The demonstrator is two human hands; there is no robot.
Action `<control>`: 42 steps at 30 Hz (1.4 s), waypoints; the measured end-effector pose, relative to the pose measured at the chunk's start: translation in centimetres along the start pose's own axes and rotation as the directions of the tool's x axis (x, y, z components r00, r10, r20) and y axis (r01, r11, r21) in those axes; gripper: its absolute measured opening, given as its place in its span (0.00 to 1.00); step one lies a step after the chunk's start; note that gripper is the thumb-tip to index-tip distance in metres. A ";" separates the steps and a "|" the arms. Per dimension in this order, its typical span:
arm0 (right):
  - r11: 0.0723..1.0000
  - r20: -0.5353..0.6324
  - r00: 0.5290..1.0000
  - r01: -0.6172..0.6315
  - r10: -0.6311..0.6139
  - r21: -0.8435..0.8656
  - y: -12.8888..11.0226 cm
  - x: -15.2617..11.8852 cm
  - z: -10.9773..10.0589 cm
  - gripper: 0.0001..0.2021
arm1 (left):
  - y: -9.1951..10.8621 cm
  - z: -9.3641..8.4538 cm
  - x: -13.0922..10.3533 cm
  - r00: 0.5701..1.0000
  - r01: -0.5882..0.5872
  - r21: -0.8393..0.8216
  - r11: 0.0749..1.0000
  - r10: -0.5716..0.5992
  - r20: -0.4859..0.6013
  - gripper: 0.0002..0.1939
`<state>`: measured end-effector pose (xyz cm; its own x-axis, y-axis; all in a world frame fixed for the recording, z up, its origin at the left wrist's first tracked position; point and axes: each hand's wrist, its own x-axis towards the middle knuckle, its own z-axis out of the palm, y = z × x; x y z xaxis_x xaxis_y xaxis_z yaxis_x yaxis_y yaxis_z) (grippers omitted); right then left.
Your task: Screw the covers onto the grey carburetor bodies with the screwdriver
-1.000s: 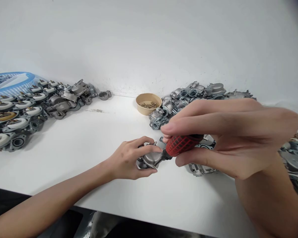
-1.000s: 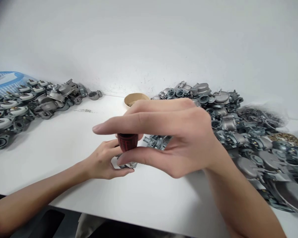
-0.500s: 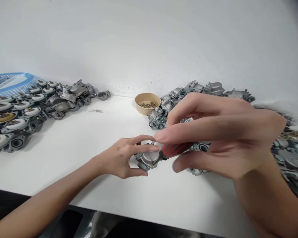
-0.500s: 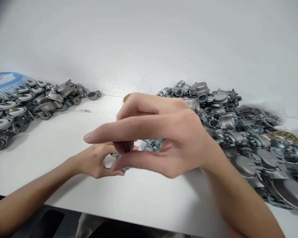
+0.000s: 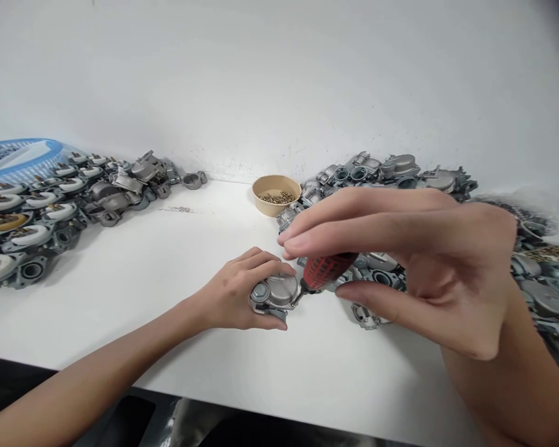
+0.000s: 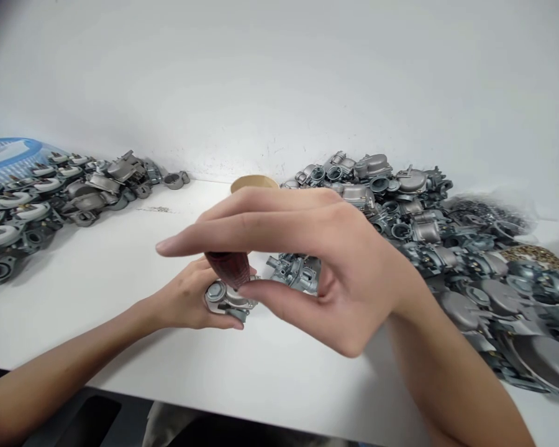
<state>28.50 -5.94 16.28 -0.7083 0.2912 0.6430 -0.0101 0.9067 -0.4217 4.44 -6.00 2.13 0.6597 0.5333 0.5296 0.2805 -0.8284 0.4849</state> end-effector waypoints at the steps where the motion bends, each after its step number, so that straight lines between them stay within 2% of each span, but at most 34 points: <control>1: 1.000 0.020 1.000 -0.015 0.014 0.023 0.0 -0.1 -0.1 0.16 | 0.0 0.2 0.0 1.000 -0.007 -0.012 1.000 0.007 -0.012 0.34; 3: 0.999 0.030 0.999 -0.015 0.014 0.036 0.2 -0.3 -0.2 0.16 | 0.0 0.4 0.0 1.000 0.007 -0.047 0.999 -0.008 -0.022 0.34; 9: 0.997 -0.045 0.997 0.054 -0.056 -0.051 0.5 -0.1 0.3 0.11 | 0.0 0.8 -0.5 0.996 0.092 -0.123 0.988 -0.094 -0.009 0.34; 13: 0.998 -0.069 0.996 0.061 -0.061 0.004 0.3 0.1 0.4 0.12 | -0.1 0.8 -0.6 0.996 0.079 -0.099 0.992 -0.082 -0.024 0.35; 17: 0.994 -0.044 0.995 0.086 -0.088 -0.064 0.3 0.2 0.2 0.10 | -0.2 0.7 -0.5 0.996 0.083 -0.084 0.993 -0.085 -0.017 0.35; 23: 0.999 -0.034 0.999 0.039 -0.039 -0.016 0.2 0.2 0.2 0.12 | -0.2 0.6 -0.4 0.998 0.052 -0.077 0.996 -0.054 -0.029 0.33; 29: 0.994 -0.054 0.995 0.074 -0.078 -0.078 0.2 0.3 0.3 0.10 | -0.1 0.5 -0.6 0.995 0.097 -0.045 0.994 -0.097 -0.004 0.33; 32: 0.995 -0.049 0.998 0.043 -0.048 -0.086 0.1 0.3 0.2 0.14 | -0.1 0.6 -0.5 0.998 0.058 -0.045 0.997 -0.059 -0.020 0.33; 37: 0.972 -0.012 0.990 0.135 -0.140 -0.193 0.4 0.5 0.0 0.09 | -0.1 0.6 -0.5 0.997 0.079 -0.046 0.996 -0.080 -0.008 0.34; 39: 0.977 -0.036 0.991 0.124 -0.132 -0.175 0.4 0.4 0.0 0.10 | -0.1 0.6 -0.5 0.996 0.088 -0.053 0.995 -0.089 -0.004 0.34; 42: 0.997 -0.059 0.997 0.054 -0.058 -0.063 0.3 0.2 0.2 0.12 | -0.1 0.6 -0.4 0.997 0.070 -0.060 0.996 -0.071 -0.008 0.34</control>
<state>28.15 -5.71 16.17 -0.6634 0.2561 0.7031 -0.0037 0.9385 -0.3453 4.52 -6.25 1.46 0.6323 0.5922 0.4994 0.2838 -0.7770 0.5619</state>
